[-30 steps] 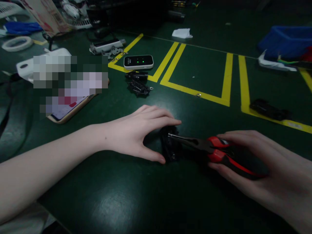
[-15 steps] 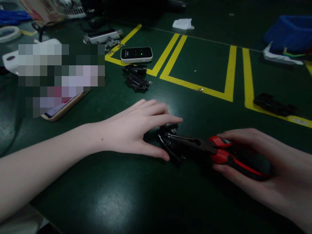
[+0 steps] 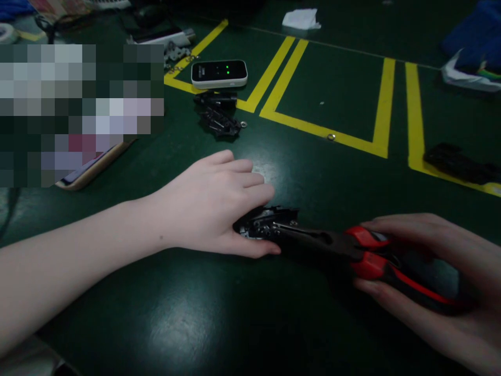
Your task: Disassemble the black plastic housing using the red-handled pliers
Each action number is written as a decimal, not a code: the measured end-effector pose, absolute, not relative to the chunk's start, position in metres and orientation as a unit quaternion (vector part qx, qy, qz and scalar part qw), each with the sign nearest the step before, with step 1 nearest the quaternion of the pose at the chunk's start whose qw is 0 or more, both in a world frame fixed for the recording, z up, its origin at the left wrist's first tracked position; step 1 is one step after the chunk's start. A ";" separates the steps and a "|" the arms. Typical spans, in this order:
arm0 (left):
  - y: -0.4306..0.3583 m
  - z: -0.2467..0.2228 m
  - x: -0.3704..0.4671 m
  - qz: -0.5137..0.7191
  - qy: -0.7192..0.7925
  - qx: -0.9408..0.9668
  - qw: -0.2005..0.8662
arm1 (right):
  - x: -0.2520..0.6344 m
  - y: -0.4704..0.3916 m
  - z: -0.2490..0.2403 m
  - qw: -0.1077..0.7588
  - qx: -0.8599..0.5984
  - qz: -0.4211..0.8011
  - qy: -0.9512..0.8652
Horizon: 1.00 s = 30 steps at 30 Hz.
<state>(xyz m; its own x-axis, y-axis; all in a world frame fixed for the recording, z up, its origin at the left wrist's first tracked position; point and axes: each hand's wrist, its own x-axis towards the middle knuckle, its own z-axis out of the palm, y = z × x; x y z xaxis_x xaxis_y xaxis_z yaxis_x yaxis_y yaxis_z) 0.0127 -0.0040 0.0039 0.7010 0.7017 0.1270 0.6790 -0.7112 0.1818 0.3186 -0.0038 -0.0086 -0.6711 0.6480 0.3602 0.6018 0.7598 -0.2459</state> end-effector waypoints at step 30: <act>-0.003 0.002 0.013 0.091 0.353 0.930 0.036 | 0.326 -0.007 -0.009 0.180 -0.334 0.027 -0.925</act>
